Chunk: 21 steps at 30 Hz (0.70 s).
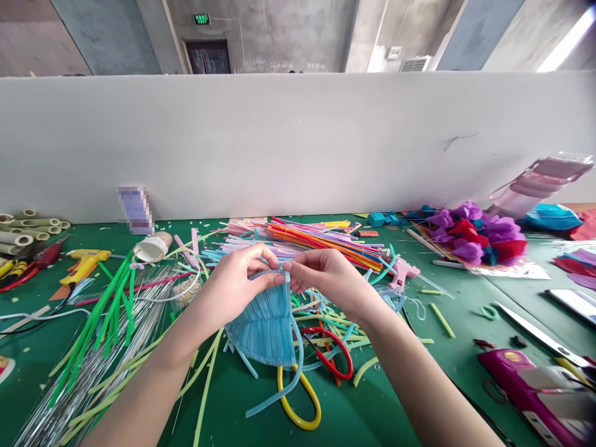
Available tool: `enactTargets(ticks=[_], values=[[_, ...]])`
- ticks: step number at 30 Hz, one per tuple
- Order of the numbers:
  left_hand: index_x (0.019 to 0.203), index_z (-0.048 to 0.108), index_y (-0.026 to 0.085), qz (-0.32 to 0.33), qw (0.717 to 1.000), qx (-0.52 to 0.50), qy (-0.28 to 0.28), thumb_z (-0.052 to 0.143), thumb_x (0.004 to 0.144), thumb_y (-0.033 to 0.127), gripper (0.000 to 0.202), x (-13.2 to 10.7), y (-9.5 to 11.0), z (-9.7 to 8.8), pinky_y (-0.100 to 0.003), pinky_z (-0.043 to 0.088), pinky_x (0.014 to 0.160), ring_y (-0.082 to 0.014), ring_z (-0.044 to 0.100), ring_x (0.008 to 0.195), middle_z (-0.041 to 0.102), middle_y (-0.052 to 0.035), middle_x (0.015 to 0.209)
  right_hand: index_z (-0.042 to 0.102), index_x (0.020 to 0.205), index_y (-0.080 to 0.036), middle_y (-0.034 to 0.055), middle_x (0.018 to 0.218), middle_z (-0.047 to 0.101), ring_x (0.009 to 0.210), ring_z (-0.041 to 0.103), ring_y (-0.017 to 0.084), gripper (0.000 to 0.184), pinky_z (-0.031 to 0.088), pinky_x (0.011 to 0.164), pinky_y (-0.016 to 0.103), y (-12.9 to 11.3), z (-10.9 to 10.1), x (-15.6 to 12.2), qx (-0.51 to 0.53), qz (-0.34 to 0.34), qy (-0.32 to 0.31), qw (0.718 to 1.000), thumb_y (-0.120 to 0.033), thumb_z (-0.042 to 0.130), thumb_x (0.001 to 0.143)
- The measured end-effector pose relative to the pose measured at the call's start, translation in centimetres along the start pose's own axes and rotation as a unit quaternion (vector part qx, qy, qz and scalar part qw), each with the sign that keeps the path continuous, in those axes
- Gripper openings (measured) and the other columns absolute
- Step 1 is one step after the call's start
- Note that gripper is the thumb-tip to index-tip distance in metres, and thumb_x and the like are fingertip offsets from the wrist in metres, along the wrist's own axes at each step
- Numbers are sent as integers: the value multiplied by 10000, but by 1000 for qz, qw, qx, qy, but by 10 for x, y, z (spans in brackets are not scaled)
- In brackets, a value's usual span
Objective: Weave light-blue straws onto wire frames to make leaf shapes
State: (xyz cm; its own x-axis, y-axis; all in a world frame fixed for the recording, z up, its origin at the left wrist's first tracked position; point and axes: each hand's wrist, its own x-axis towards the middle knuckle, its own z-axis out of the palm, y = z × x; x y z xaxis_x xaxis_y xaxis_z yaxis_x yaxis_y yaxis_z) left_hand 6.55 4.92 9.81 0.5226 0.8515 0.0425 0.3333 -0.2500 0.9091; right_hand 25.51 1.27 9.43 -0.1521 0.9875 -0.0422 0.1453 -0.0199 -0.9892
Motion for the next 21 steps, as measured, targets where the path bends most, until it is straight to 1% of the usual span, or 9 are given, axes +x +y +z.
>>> enactTargets(ticks=[2,4,5,7,9,12,16,19,21], values=[[870,584,215,7,1000,-20,-1,714,809,306,170,1,-1,-2,-267,490,706,-170,685,792,722,14,801,699,842,-155,25,766,682,711,626,129,324,508,674,258,1,-4,-1,6,-17,-29,999,-479,686,819],[864,605,205,17,999,-37,-1,724,805,312,170,2,-2,-5,-257,497,712,-160,680,799,707,10,830,688,953,-166,35,893,701,795,635,136,346,502,692,251,1,-8,-2,5,-19,-63,998,-460,740,778],[865,616,200,21,999,-43,-2,727,805,313,170,3,-2,-6,-253,500,716,-156,678,804,702,7,847,678,985,-168,38,919,702,814,636,139,382,497,690,249,1,-10,-2,3,-10,-76,997,-449,775,745],[871,635,193,23,998,-49,-6,722,811,314,161,3,-1,-8,-251,507,722,-153,674,813,701,-3,873,664,962,-158,29,861,696,781,632,139,408,485,669,248,1,-10,-3,2,12,-87,996,-437,811,703],[875,649,190,21,999,-49,-8,715,819,319,156,2,1,-9,-252,512,715,-154,669,807,703,-11,874,654,874,-151,7,757,669,710,612,127,357,468,643,247,1,-9,-2,4,16,-81,997,-442,793,722],[900,674,192,19,999,-38,-3,702,829,363,187,1,3,-11,-262,516,706,-162,664,808,707,-23,884,642,798,-152,-3,704,643,657,582,113,313,439,612,239,2,-5,-1,0,2,-69,998,-436,765,752],[839,698,181,14,1000,1,-1,688,832,401,219,0,0,-14,-277,515,722,-175,658,801,702,-27,832,629,806,-154,-21,692,603,626,529,97,261,396,573,223,2,-1,1,-4,-21,-46,999,-379,752,760],[837,701,182,10,1000,-4,5,695,826,392,210,0,-2,-16,-274,517,714,-174,662,786,706,-21,820,633,824,-153,-10,735,610,655,534,105,234,406,591,231,1,2,0,-2,-46,-24,999,-358,732,770],[834,701,182,10,1000,-11,13,702,821,389,208,0,-2,-16,-268,517,696,-171,662,767,708,-17,806,636,834,-154,-8,741,611,654,534,108,241,405,586,233,0,4,-2,-5,-51,-21,998,-363,734,766]])
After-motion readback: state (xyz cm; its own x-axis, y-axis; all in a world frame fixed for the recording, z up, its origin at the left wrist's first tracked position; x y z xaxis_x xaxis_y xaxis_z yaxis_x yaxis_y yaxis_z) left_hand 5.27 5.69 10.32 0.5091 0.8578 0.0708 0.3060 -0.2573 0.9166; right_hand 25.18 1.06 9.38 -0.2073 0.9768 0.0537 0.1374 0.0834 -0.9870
